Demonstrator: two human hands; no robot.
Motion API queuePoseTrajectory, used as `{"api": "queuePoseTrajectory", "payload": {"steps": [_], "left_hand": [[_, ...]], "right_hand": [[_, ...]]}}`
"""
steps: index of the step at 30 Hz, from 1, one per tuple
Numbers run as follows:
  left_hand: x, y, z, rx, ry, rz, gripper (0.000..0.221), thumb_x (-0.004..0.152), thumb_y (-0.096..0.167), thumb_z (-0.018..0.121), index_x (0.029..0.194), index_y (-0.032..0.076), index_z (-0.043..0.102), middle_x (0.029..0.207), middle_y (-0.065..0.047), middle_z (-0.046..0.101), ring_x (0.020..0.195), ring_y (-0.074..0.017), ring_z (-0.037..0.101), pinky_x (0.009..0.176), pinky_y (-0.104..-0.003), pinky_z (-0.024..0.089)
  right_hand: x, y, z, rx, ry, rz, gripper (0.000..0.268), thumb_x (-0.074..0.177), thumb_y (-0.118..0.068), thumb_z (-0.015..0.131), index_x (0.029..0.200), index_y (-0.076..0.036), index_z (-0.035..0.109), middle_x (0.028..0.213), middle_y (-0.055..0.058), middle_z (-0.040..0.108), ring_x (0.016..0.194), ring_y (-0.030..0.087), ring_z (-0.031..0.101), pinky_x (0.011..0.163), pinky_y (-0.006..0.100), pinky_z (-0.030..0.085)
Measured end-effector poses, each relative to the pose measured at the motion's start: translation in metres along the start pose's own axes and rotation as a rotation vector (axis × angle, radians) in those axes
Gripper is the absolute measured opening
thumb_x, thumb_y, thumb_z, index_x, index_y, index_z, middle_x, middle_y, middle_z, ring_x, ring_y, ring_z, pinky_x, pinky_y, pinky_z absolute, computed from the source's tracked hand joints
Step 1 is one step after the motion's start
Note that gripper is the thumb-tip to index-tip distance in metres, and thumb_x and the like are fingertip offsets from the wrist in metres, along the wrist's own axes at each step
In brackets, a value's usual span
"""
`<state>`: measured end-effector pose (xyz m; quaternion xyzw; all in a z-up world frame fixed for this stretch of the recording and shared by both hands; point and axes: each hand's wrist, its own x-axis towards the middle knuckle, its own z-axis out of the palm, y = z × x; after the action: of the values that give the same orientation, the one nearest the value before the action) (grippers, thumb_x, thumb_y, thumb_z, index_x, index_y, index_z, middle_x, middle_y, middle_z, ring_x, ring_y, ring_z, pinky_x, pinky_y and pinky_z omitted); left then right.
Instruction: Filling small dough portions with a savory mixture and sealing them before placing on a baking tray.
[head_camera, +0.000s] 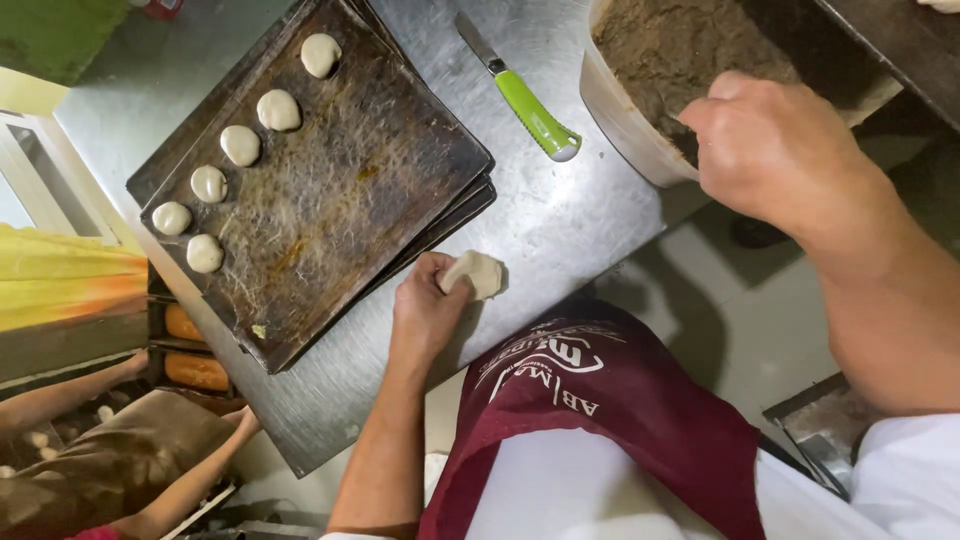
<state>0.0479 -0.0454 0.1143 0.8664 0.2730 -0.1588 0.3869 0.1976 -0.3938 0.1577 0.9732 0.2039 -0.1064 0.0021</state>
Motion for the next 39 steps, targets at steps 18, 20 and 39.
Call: {"api": "queuePoseTrajectory", "payload": {"steps": [18,20,39], "left_hand": [[0.030,-0.033,-0.061,0.877,-0.110,0.215,0.036,0.088,0.043,0.068,0.093,0.009,0.076,0.089,-0.024,0.074,0.082,-0.0457,0.072,0.071,-0.056,0.057],[0.009,0.004,-0.065,0.456,-0.360,-0.115,0.030,0.099,0.028,0.059,0.123,0.025,0.076,0.091,-0.004,0.076,0.062,-0.0108,0.060,0.049,-0.025,0.049],[0.041,0.111,0.081,-1.472,-0.674,-0.039,0.050,0.094,0.005,0.057,0.142,-0.006,0.049,0.124,-0.030,0.064,0.102,-0.0415,0.068,0.081,-0.052,0.064]], "right_hand": [[-0.044,0.006,0.029,0.011,0.586,-0.058,0.035,0.094,-0.007,0.064,0.119,-0.023,0.082,0.105,-0.004,0.068,0.076,0.024,0.071,0.048,0.043,0.054],[-0.044,0.003,0.031,0.121,0.601,-0.110,0.027,0.097,-0.003,0.065,0.116,-0.014,0.081,0.106,0.001,0.071,0.076,0.026,0.071,0.055,0.039,0.054],[-0.096,-0.042,0.031,0.443,0.813,-0.144,0.023,0.108,0.010,0.067,0.130,0.014,0.072,0.115,0.032,0.069,0.096,0.041,0.069,0.089,0.048,0.056]]}}
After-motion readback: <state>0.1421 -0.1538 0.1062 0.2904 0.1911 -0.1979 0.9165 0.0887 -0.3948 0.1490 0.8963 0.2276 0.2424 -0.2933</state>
